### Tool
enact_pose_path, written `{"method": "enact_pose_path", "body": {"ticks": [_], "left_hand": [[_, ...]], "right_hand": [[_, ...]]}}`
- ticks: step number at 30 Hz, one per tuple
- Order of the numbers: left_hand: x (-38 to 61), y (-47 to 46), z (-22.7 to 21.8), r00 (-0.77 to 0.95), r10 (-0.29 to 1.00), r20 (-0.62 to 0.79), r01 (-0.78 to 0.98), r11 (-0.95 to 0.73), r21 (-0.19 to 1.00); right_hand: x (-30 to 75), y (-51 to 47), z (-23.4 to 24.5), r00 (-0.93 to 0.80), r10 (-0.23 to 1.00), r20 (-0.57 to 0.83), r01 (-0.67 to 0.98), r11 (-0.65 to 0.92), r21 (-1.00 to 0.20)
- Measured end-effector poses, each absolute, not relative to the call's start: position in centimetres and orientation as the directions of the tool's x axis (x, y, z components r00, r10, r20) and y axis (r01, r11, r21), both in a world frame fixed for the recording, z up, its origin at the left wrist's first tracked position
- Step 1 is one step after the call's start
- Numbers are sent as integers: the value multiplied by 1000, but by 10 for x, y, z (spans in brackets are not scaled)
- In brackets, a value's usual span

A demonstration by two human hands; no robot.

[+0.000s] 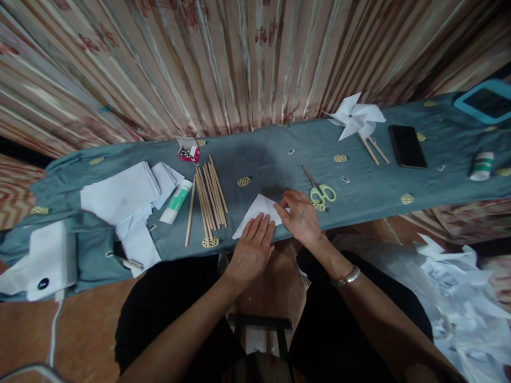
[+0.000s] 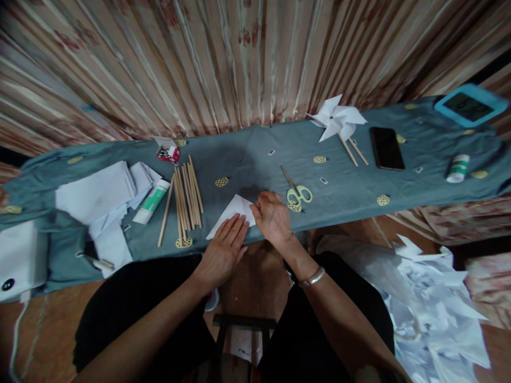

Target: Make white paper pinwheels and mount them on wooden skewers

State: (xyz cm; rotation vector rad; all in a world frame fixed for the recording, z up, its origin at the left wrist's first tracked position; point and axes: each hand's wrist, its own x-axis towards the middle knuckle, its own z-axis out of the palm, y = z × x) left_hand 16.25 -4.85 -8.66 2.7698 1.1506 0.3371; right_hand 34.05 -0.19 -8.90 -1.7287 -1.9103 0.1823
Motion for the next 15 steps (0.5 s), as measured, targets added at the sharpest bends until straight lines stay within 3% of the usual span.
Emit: {"method": "enact_pose_path", "body": {"ticks": [11,15], "left_hand": [[161,-49,-93,707,697,119,675,-715,180],[141,-54,-95,704,698,129,679,-715,163]], "right_hand": [[343,-33,-95,-53,938,343,889,201,-412],[358,-40,-105,-5,934,358,874,178,-452]]}}
